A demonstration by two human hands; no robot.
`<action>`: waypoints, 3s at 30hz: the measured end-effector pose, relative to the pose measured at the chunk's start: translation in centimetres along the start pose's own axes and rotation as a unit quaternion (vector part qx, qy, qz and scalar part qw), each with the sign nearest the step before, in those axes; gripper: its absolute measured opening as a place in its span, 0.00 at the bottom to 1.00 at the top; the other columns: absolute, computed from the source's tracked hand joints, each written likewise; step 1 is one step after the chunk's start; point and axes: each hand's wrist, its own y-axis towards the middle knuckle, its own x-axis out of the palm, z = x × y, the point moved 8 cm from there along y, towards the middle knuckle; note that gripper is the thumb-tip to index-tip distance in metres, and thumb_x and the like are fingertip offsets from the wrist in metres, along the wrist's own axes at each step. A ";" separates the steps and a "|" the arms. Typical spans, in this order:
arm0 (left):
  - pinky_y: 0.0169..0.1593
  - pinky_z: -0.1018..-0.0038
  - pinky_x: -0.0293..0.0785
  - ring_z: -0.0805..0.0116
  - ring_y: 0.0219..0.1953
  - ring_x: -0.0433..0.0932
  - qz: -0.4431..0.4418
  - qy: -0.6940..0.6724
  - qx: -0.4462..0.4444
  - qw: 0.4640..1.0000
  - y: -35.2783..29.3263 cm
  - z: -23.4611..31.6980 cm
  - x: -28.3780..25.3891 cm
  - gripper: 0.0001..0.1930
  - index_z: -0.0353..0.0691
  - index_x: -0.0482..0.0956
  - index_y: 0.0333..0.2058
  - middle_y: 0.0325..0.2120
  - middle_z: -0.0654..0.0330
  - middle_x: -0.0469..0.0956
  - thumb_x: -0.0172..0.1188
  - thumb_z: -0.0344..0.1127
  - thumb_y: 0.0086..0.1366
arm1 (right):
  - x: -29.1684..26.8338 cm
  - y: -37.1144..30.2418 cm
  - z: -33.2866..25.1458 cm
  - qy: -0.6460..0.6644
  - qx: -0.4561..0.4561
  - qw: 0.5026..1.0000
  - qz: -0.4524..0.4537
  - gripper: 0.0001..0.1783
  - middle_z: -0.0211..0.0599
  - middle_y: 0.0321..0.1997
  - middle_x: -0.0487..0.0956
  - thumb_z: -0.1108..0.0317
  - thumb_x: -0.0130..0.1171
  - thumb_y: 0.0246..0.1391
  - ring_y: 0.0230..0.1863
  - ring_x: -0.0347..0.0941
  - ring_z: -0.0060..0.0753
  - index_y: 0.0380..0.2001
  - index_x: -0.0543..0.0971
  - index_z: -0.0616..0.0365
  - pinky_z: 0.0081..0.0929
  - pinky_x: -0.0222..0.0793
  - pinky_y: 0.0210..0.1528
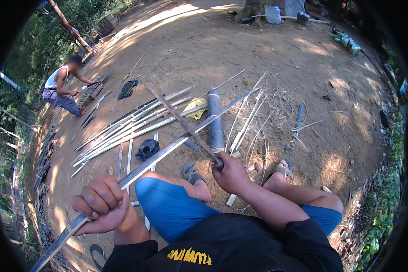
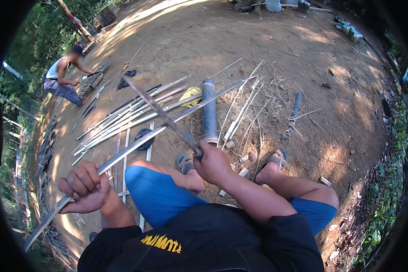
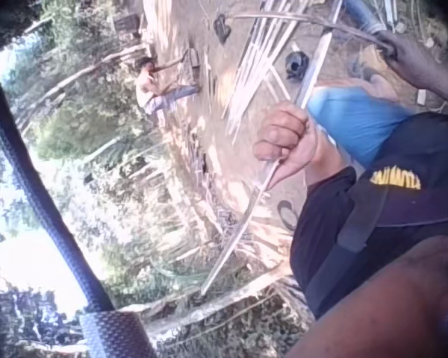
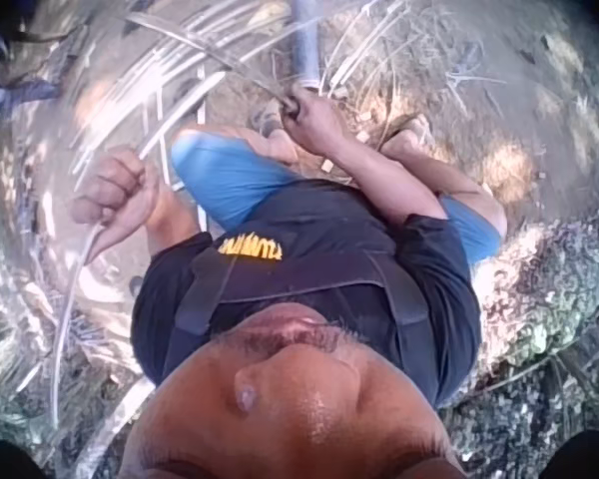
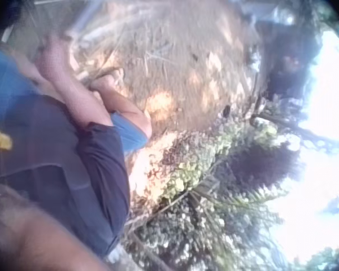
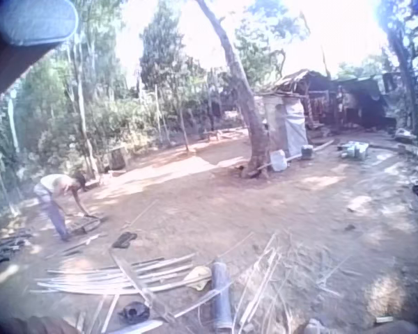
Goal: The person uses a large blade to shave and thin strips of wood while sitting on the ground, handling several strips and smoothing their surfaces.
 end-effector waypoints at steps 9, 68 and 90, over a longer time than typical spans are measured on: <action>0.13 0.80 0.54 0.79 0.06 0.52 -0.056 0.034 0.009 0.998 -3.6 1.9 2.7 0.30 0.48 0.60 0.21 0.07 0.71 0.56 0.48 0.70 0.65 | 1.6 -7.6 -5.1 -0.008 -0.096 0.993 -0.065 0.12 0.51 0.30 0.79 0.66 0.60 0.50 0.33 0.77 0.59 0.37 0.72 0.55 0.52 0.72 0.35; 0.19 0.80 0.52 0.77 0.14 0.54 0.089 0.120 -0.063 0.987 10.4 8.8 -6.9 0.43 0.43 0.60 0.23 0.13 0.68 0.56 0.22 0.83 0.57 | -1.5 6.8 4.7 -0.052 0.063 0.995 -0.052 0.15 0.56 0.37 0.80 0.68 0.54 0.51 0.42 0.77 0.60 0.43 0.74 0.58 0.52 0.72 0.45; 0.18 0.79 0.51 0.75 0.14 0.53 0.101 0.124 -0.072 0.984 13.8 8.5 -9.6 0.42 0.42 0.59 0.22 0.13 0.65 0.55 0.21 0.81 0.60 | -3.2 14.0 10.9 -0.081 0.099 0.984 -0.124 0.15 0.49 0.41 0.82 0.66 0.54 0.53 0.44 0.79 0.53 0.44 0.78 0.53 0.45 0.74 0.48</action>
